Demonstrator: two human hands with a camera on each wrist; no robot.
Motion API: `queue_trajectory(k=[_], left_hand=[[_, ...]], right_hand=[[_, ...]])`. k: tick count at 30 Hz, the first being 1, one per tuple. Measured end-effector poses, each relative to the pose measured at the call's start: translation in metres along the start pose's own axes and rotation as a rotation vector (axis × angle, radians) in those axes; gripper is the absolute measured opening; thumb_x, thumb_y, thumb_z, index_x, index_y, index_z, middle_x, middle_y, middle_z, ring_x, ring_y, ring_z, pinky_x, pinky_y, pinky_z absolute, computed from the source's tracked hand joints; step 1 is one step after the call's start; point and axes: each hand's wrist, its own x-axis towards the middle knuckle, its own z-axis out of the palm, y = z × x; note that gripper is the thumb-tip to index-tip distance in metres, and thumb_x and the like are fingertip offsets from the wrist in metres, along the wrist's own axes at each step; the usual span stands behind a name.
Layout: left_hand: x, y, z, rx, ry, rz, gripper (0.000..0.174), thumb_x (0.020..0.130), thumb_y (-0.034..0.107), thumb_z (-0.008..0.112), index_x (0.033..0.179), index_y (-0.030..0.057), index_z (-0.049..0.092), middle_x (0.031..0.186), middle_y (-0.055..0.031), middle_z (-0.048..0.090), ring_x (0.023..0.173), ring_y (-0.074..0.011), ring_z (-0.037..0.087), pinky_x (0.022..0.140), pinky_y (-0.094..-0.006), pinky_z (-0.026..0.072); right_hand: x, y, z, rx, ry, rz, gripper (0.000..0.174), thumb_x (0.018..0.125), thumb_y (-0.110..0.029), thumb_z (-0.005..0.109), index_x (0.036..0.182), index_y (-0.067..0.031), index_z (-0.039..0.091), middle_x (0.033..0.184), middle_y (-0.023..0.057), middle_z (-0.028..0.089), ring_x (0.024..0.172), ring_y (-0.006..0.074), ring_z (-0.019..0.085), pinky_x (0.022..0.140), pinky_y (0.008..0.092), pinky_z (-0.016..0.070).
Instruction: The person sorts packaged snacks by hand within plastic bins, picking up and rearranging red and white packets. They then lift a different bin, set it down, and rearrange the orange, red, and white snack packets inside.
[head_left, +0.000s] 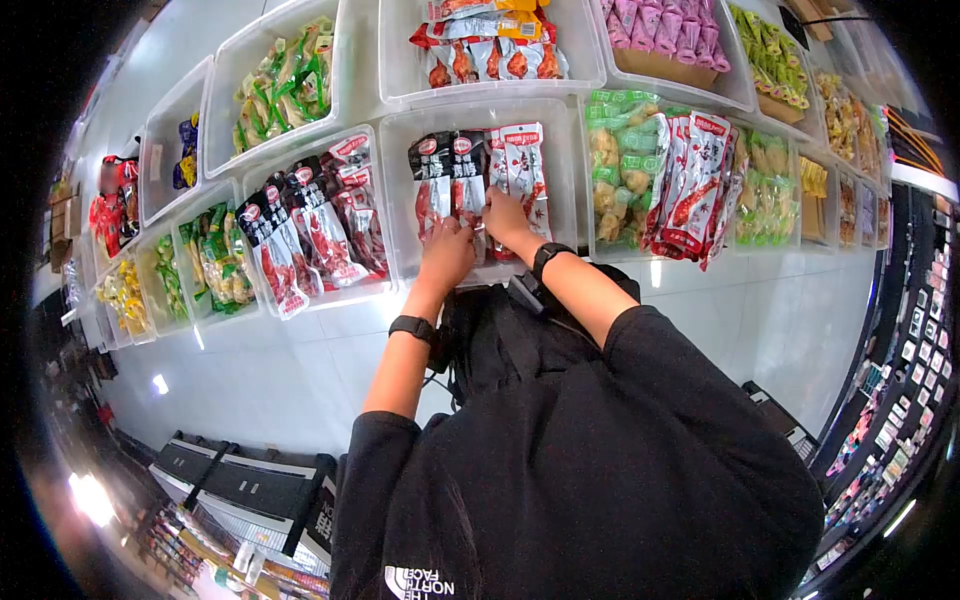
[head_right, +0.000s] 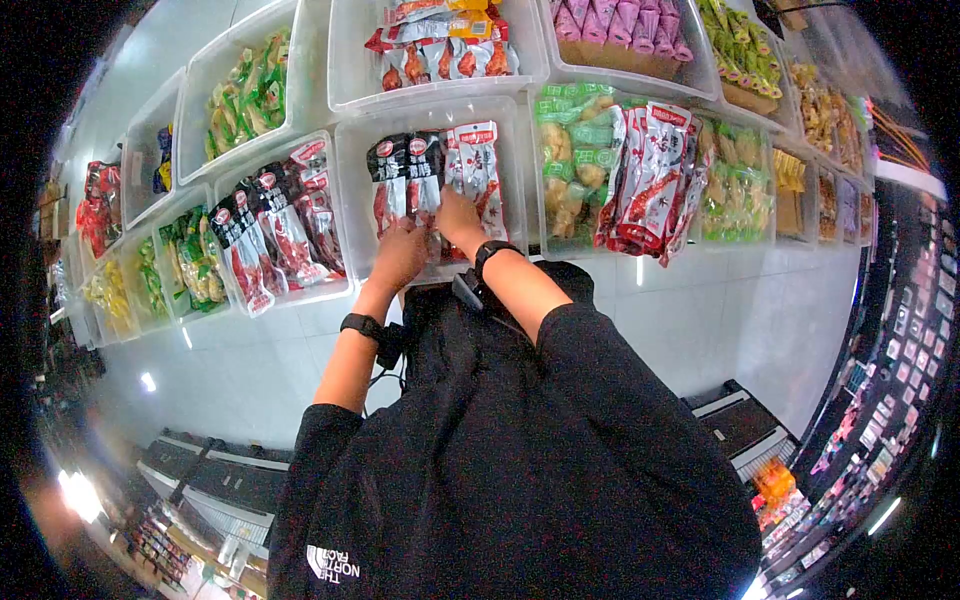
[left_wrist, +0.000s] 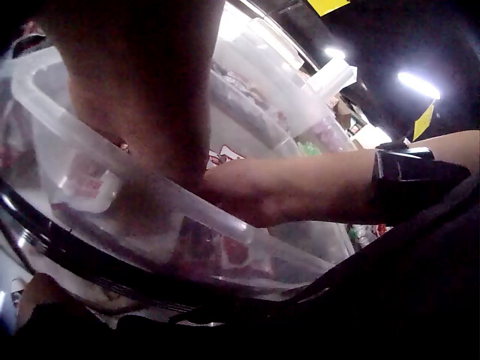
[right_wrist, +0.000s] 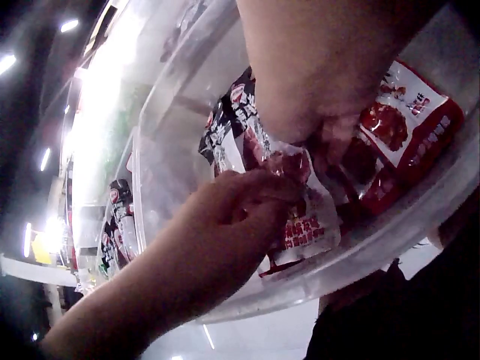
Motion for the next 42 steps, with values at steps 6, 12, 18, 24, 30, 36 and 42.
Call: queue_trajectory(k=[6,12,18,24,30,36,42], left_hand=[[0.004,0.007,-0.037,-0.317,0.039,-0.082,0.028,0.072,0.000,0.048,0.094,0.0081,0.064,0.098,-0.0168,0.058,0.094,-0.0372,0.054,0.082,-0.0421,0.0435],[0.030,0.011,-0.023,0.129,-0.021,0.308,0.034,0.072,0.006,0.053,0.104,0.0135,0.062,0.129,-0.0134,0.044,0.121,-0.0343,0.039,0.098,-0.0458,0.0339],[0.056,-0.001,-0.006,0.315,-0.050,0.374,0.037,0.073,0.013,0.057,0.111,0.0156,0.058,0.131,-0.0087,0.043,0.125,-0.0300,0.035,0.099,-0.0483,0.0318],[0.055,0.002,-0.010,0.304,-0.020,0.350,0.030,0.077,0.013,0.052,0.106,0.0118,0.058,0.125,-0.0068,0.047,0.119,-0.0261,0.042,0.095,-0.0466,0.0356],[0.052,0.001,-0.002,0.263,0.065,0.333,0.030,0.076,0.012,0.053,0.106,0.0092,0.056,0.124,-0.0085,0.048,0.119,-0.0276,0.042,0.096,-0.0463,0.0336],[0.043,0.006,-0.006,0.183,0.038,0.264,0.035,0.073,0.011,0.056,0.108,0.0094,0.056,0.129,-0.0101,0.044,0.122,-0.0301,0.038,0.100,-0.0440,0.0323],[0.039,0.001,-0.016,0.217,0.043,0.394,0.022,0.075,0.009,0.053,0.095,0.0101,0.063,0.124,-0.0077,0.048,0.121,-0.0277,0.040,0.101,-0.0435,0.0315]], right_hand=[[-0.005,-0.020,-0.073,0.293,-0.395,0.292,0.038,0.077,-0.021,0.061,0.102,0.0042,0.048,0.078,0.0152,0.063,0.058,0.0210,0.063,0.055,0.0326,0.0504],[-0.039,-0.007,-0.188,0.705,-0.143,0.243,0.029,0.082,-0.019,0.060,0.102,-0.0001,0.052,0.084,0.0062,0.062,0.068,0.0129,0.062,0.057,0.0270,0.0487],[-0.077,0.053,-0.275,0.102,0.687,0.150,0.024,0.077,-0.014,0.062,0.095,-0.0001,0.055,0.085,0.0121,0.063,0.072,0.0227,0.062,0.065,0.0337,0.0480],[-0.058,0.093,-0.309,-0.292,0.629,0.400,0.052,0.071,-0.031,0.064,0.107,0.0022,0.048,0.092,0.0217,0.061,0.087,0.0389,0.059,0.078,0.0452,0.0459],[-0.038,0.085,-0.309,-0.474,0.506,0.540,0.057,0.063,-0.037,0.067,0.102,0.0019,0.051,0.096,0.0240,0.061,0.091,0.0389,0.058,0.080,0.0446,0.0456],[-0.041,0.066,-0.305,-0.419,0.570,0.467,0.040,0.064,-0.029,0.066,0.088,0.0012,0.056,0.091,0.0217,0.062,0.086,0.0377,0.058,0.077,0.0446,0.0449],[-0.046,0.049,-0.291,-0.344,0.666,0.059,0.015,0.076,-0.010,0.059,0.085,0.0004,0.054,0.083,0.0189,0.060,0.079,0.0336,0.058,0.069,0.0430,0.0431]])
